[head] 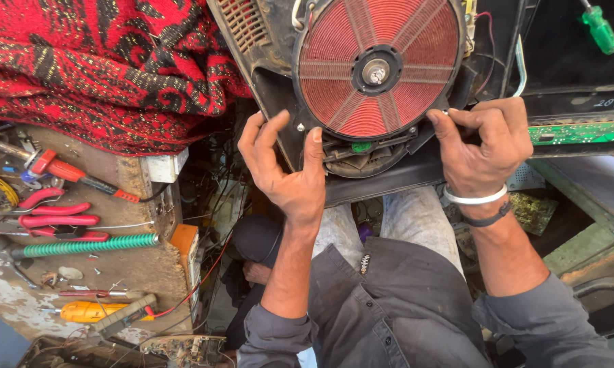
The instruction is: The person repairs an electronic device by using a screwdriver to tighten screws on the internal circuit board and fan assembly. They then reassemble the device by securing the casing and placing it on the workbench.
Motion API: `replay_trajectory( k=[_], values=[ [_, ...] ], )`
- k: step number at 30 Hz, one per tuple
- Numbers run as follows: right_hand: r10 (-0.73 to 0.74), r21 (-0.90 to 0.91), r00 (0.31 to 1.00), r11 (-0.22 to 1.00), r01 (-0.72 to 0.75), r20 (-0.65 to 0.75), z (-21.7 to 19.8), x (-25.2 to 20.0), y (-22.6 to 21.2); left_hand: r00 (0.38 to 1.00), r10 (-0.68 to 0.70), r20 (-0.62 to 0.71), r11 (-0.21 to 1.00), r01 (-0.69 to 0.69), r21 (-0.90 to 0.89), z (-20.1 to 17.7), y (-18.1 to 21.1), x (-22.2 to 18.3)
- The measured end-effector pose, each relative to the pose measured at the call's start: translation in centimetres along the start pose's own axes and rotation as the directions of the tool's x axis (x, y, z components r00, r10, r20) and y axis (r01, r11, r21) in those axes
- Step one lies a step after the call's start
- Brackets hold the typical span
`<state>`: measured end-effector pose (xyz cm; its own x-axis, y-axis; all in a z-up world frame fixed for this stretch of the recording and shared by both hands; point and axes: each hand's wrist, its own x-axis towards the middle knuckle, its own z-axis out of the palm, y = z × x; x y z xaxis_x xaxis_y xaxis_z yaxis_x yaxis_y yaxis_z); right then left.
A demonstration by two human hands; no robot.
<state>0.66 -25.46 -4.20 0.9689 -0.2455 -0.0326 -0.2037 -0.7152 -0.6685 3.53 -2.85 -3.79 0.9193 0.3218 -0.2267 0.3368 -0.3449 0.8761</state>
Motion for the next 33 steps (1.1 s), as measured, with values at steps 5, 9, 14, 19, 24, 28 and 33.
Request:
replay_trajectory(
  k=[5, 9, 14, 19, 24, 28, 33],
  values=[
    [-0.085, 0.002, 0.996, 0.996, 0.085, 0.033, -0.6, 0.1, -0.6, 0.997, 0.063, -0.048, 0.993, -0.057, 0.106, 0.2, -0.3, 0.1],
    [-0.078, -0.032, 0.997, 0.996, 0.079, 0.026, -0.2, -0.2, -0.1, 0.992, 0.126, 0.021, 0.987, -0.127, 0.096, -0.1, -0.6, -0.1],
    [-0.027, 0.023, 1.000, 0.999, 0.026, 0.014, -0.2, 0.4, -0.3, 0.997, 0.069, 0.024, 0.997, -0.070, 0.039, -0.2, -0.1, 0.2],
    [-0.083, -0.057, 0.996, 0.995, 0.085, 0.045, -0.2, 1.0, -1.2, 0.994, 0.103, -0.038, 0.983, -0.096, 0.157, 0.4, -0.3, 0.0],
    [0.041, 0.006, 0.999, 0.999, -0.041, 0.028, -0.6, 1.0, -0.9, 0.998, 0.066, 0.009, 0.995, -0.066, 0.074, 0.2, -0.1, -0.4],
    [-0.028, 0.074, 0.998, 0.997, 0.025, 0.051, -0.6, 1.3, -0.8, 0.997, 0.079, 0.020, 0.996, -0.079, 0.042, -0.1, -0.2, 0.3],
    [-0.011, -0.054, 0.999, 0.999, 0.008, -0.043, -0.1, 0.7, -0.5, 0.997, 0.058, -0.047, 0.982, -0.048, 0.181, 0.4, 0.0, 0.3]
  ],
)
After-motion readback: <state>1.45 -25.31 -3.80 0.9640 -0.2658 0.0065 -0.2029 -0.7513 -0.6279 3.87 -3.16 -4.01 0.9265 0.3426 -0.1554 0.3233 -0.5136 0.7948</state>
